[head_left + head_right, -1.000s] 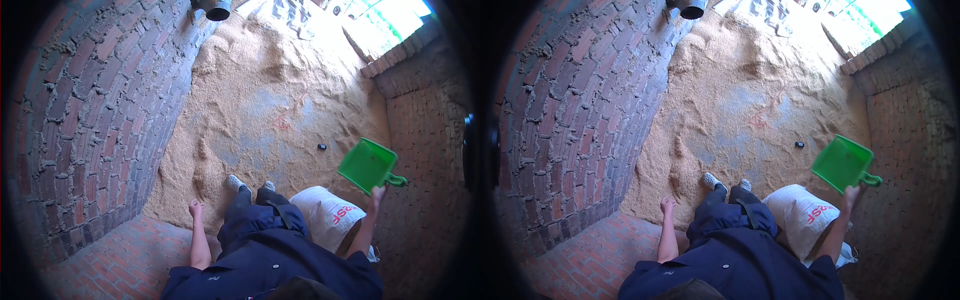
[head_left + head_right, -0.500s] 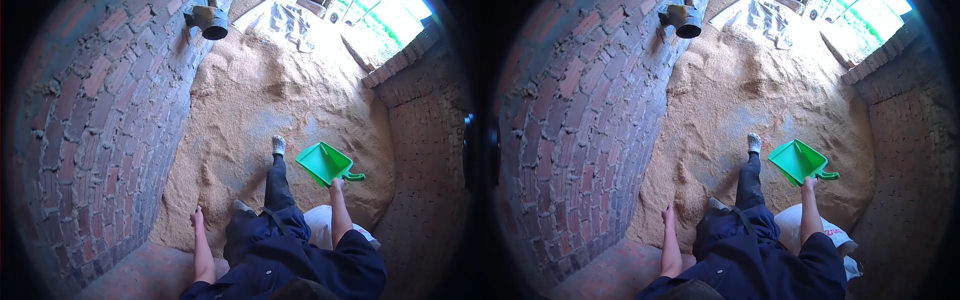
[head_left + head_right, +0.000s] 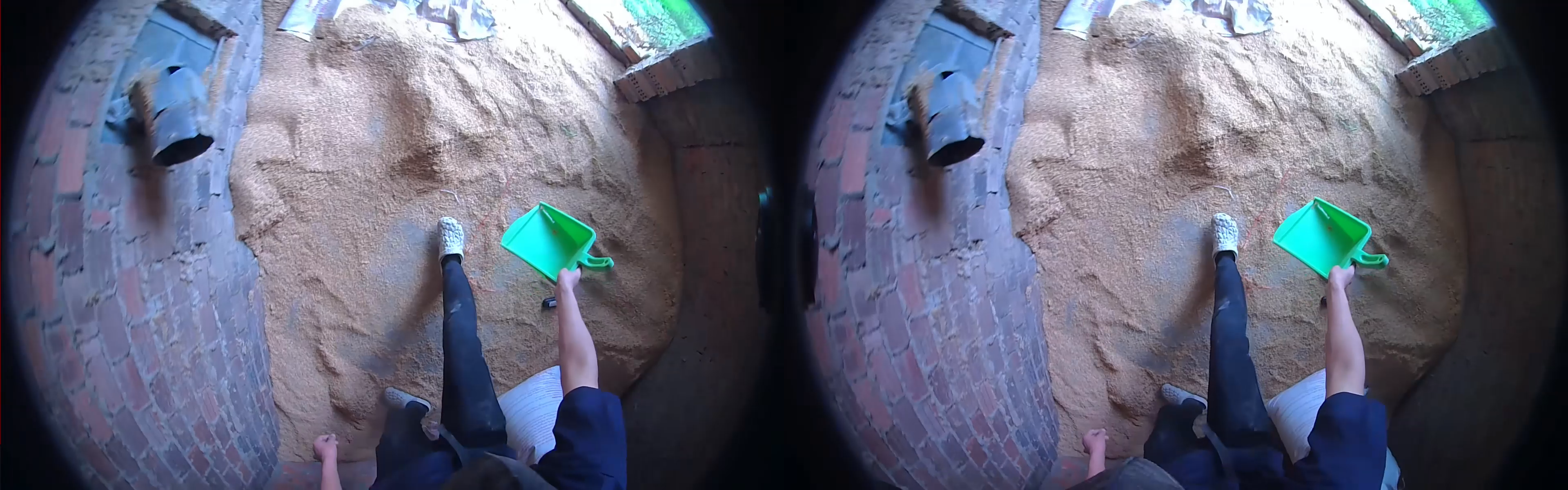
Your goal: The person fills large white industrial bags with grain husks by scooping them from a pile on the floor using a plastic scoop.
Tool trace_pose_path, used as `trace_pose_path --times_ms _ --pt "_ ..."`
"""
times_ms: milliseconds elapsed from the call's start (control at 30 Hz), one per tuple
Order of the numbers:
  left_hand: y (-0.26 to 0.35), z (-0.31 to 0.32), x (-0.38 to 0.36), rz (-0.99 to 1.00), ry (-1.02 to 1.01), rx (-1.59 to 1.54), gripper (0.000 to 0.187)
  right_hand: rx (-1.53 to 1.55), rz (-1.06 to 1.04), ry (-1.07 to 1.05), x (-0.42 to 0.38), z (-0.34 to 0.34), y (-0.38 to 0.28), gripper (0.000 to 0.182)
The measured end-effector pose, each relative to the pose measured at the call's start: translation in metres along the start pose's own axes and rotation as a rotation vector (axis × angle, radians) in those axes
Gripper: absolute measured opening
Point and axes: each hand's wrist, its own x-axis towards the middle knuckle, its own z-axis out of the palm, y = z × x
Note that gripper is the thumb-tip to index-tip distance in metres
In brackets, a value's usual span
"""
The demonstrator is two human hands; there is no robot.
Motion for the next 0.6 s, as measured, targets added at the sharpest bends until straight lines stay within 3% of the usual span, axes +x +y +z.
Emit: trace_pose_path --times_ms 133,267,367,433,533,600 --pt "0.094 -0.001 -0.012 -0.064 -0.044 0.284 0.025 -0.007 -0.036 0.051 0.134 0.101 -0.024 0.044" --pt "0.119 0.032 0.016 -0.082 -0.071 0.140 0.028 -0.021 0.055 0.132 0.227 0.186 -0.069 0.042" --pt "0.195 0.044 0.016 -0.035 -0.091 0.146 0.025 0.189 -0.222 -0.222 0.265 0.233 -0.095 0.053" --pt "0.235 0.056 0.016 0.117 -0.042 0.177 0.023 -0.133 -0.462 -0.395 0.282 0.261 -0.110 0.049" --pt "0.311 0.073 -0.004 0.132 -0.065 0.067 0.024 -0.024 -0.504 -0.499 0.247 0.289 -0.153 0.050" --pt "0.320 0.094 -0.005 0.127 -0.104 -0.041 0.025 -0.019 -0.484 -0.570 0.244 0.295 -0.148 0.052"
